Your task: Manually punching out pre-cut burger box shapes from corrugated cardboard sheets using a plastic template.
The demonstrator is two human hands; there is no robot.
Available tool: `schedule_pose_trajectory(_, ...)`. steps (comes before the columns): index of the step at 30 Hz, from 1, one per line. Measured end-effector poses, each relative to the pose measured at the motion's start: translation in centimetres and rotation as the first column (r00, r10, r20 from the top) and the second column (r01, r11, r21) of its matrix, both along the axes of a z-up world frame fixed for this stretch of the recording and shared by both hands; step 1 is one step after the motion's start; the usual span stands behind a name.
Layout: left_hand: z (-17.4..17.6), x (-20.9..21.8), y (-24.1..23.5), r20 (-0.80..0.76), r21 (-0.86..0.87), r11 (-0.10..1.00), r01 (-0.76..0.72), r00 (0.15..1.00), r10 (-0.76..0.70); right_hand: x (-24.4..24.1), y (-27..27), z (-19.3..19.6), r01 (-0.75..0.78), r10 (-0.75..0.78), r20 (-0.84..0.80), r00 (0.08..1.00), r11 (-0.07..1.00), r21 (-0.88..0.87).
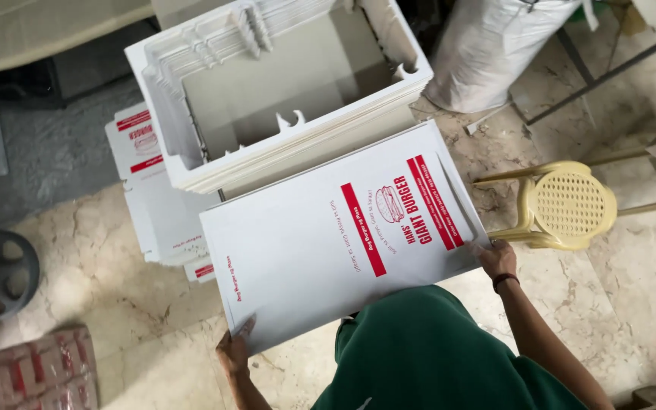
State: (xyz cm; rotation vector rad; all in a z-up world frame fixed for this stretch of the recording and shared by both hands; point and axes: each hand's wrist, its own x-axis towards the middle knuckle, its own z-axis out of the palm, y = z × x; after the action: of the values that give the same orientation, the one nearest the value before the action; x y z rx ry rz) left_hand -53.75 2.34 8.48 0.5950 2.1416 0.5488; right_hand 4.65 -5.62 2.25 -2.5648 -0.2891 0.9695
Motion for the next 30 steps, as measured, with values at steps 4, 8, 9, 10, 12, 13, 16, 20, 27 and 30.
schedule_pose_trajectory(4,-1.0,-1.5,-0.1,-0.092,-0.082,0.993,0.089,0.991,-0.096,0.5,0.6,0.5,0.045,-0.044,-0.055,0.998,0.999,0.022)
schedule_pose_trajectory(8,-1.8,-1.3,-1.0,-0.041,0.086,0.995,0.050,0.998,-0.046,1.0,0.5,-0.5,0.033,-0.033,-0.060,0.998,0.999,0.006)
schedule_pose_trajectory(9,-1.3,-1.0,-1.3,0.015,0.125,0.992,-0.009,1.000,0.007,1.0,0.4,-0.3,0.050,-0.045,-0.089,0.995,0.997,0.053)
schedule_pose_trajectory(10,-0.9,-0.6,-1.5,0.074,0.160,0.985,-0.069,0.996,0.058,1.0,0.4,-0.2,0.068,-0.056,-0.118,0.991,0.993,0.099)
schedule_pose_trajectory(12,-5.0,-1.2,-3.0,0.278,0.290,0.928,-0.232,0.949,0.150,0.9,0.0,-0.4,0.061,-0.044,-0.115,0.992,0.988,0.142)
schedule_pose_trajectory(13,-7.0,-1.5,-3.6,0.480,0.376,0.833,-0.405,0.855,0.199,0.9,0.0,-0.5,0.053,-0.032,-0.113,0.993,0.981,0.187)
schedule_pose_trajectory(16,-7.8,-0.4,-4.7,0.452,0.252,0.760,-0.600,0.767,0.455,1.0,-0.5,-1.0,0.157,-0.082,-0.215,0.973,0.920,0.360)
schedule_pose_trajectory(20,-10.3,-1.8,-4.8,0.500,0.222,0.786,-0.578,0.759,0.417,1.9,-0.5,-1.4,0.231,-0.039,-0.367,0.929,0.837,0.496)
schedule_pose_trajectory(27,-9.2,-2.0,-4.1,0.376,0.161,0.851,-0.499,0.829,0.414,3.2,1.6,-0.6,0.179,-0.070,-0.487,0.871,0.967,0.180)
schedule_pose_trajectory(30,-8.4,-2.1,-4.5,0.412,0.142,0.857,-0.496,0.817,0.404,3.1,2.0,-0.3,0.124,-0.062,-0.430,0.901,0.985,0.117)
